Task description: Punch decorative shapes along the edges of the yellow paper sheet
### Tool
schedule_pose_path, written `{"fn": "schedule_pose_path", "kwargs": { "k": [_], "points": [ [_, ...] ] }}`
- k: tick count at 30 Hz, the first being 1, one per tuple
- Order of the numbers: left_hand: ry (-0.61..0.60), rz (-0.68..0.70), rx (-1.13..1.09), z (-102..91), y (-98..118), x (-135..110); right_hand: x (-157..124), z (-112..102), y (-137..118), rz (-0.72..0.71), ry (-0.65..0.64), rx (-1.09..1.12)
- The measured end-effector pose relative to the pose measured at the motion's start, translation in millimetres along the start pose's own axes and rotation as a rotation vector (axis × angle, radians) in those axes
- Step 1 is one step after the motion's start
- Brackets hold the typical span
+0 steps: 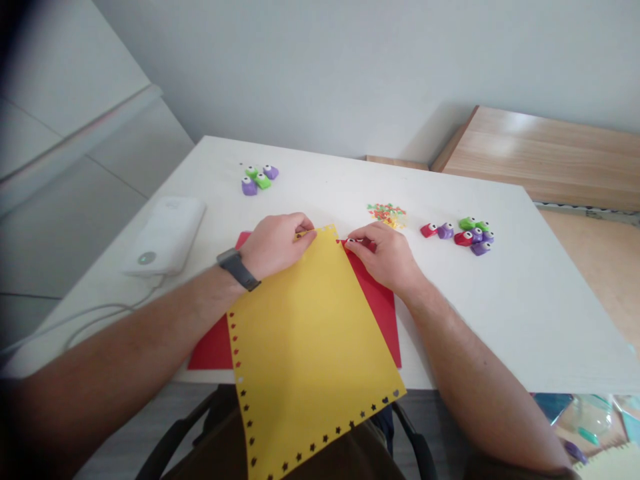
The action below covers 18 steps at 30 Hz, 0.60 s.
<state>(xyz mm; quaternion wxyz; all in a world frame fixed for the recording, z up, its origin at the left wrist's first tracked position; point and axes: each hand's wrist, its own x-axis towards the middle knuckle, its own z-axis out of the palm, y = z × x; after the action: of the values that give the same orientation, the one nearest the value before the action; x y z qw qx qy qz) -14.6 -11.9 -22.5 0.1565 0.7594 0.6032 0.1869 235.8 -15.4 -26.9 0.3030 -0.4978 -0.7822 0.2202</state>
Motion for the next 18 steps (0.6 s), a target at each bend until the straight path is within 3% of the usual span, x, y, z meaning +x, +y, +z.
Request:
{"fn": "schedule_pose_path", "kwargs": {
  "k": [18],
  "points": [
    [0.003,-0.030,-0.063,-2.1,0.3,-0.3,-0.9,-1.1,-1.2,-0.017,0.006,0.005]
  ]
}}
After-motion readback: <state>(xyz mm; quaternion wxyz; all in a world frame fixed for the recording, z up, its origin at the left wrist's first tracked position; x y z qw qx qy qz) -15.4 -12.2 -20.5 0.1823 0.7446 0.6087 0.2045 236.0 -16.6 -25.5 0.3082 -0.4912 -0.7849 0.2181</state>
